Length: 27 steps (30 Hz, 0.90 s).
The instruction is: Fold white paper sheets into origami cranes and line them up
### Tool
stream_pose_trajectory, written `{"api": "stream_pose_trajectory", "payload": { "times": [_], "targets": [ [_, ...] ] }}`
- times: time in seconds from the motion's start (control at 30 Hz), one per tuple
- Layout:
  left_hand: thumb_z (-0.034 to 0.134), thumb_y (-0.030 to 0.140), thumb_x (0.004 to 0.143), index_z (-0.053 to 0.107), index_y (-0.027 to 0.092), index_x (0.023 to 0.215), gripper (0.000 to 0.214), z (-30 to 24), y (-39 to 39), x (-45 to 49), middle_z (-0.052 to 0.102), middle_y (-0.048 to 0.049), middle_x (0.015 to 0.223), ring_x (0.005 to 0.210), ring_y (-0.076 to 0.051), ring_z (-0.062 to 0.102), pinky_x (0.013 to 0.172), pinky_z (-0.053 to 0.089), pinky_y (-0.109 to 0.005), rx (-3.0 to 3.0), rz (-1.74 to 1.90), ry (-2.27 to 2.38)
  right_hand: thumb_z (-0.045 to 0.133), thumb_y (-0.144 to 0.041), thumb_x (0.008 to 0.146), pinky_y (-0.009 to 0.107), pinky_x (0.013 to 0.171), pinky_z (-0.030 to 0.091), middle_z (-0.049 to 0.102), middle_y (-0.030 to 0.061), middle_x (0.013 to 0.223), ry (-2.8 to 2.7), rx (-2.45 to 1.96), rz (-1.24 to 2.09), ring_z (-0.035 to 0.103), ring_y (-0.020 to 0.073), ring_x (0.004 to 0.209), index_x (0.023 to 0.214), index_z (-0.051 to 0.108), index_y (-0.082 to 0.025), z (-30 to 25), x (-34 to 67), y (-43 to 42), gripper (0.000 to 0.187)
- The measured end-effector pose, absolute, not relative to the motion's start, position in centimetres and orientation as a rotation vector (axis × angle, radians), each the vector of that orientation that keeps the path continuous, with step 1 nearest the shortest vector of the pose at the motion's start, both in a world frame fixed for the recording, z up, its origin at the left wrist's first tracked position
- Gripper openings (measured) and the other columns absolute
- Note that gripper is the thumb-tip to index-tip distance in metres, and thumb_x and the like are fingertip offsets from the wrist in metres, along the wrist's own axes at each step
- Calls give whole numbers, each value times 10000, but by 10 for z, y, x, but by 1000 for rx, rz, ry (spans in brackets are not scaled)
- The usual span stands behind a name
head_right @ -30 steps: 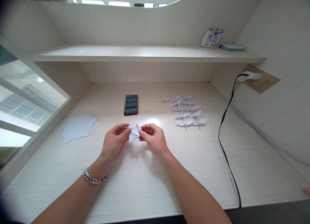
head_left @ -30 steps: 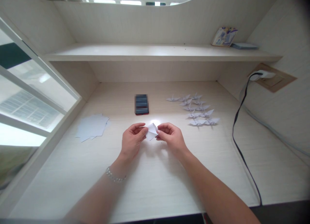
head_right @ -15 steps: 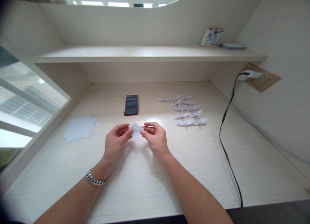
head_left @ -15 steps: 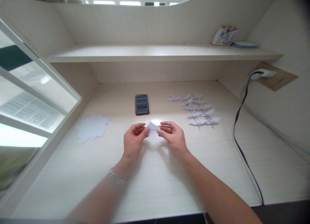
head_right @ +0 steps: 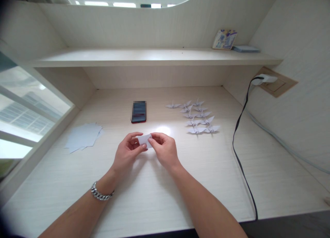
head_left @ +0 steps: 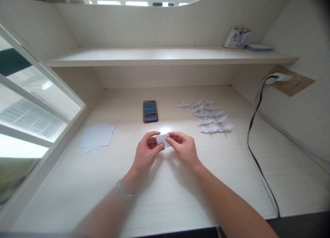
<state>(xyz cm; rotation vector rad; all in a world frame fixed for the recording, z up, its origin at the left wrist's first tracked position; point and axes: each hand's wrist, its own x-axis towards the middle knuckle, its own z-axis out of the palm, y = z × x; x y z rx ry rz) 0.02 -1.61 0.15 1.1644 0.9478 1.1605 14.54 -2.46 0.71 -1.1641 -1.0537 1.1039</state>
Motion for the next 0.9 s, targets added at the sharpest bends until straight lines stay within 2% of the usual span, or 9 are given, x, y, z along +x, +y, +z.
{"api": "stream_pose_trajectory", "payload": {
  "times": [0.07, 0.17, 0.43, 0.63, 0.9],
  "targets": [
    [696, 232, 708, 568, 198, 1130, 442, 2, -17, 1, 655, -38, 846, 751, -160, 625, 720, 538, -324, 1227, 1148, 984, 678, -285, 711, 339, 747, 537, 717, 72, 896, -1087, -1177, 1078, 671, 215, 810, 907, 701, -167, 7, 146, -25, 229],
    [699, 264, 703, 637, 180, 1063, 375, 3, -18, 2, 674, -64, 884, 753, -167, 626, 698, 531, -295, 1257, 1184, 1068, 679, -303, 716, 345, 766, 533, 712, 68, 922, -1110, -1171, 1061, 665, 213, 828, 937, 701, -182, 8, 145, -26, 253],
    [737, 238, 661, 645, 173, 1000, 357, 4, -18, 3, 649, -18, 729, 649, -131, 595, 648, 514, -264, 1192, 1354, 1097, 694, -305, 703, 311, 706, 532, 692, 48, 871, -1155, -1188, 918, 645, 184, 776, 851, 694, -198, 11, 140, -30, 182],
    [731, 209, 666, 623, 176, 996, 349, 2, -18, 5, 665, -38, 832, 732, -149, 614, 712, 522, -300, 1174, 1358, 1011, 680, -275, 716, 303, 692, 530, 682, 42, 889, -1199, -1155, 906, 637, 181, 788, 864, 692, -205, 12, 141, -31, 164],
    [744, 202, 647, 628, 175, 976, 350, 3, -19, 5, 676, -47, 843, 748, -163, 628, 725, 530, -321, 1129, 1353, 992, 666, -304, 726, 316, 694, 525, 690, 49, 862, -1145, -1181, 955, 642, 192, 782, 841, 696, -202, 11, 141, -30, 156]
  ]
}}
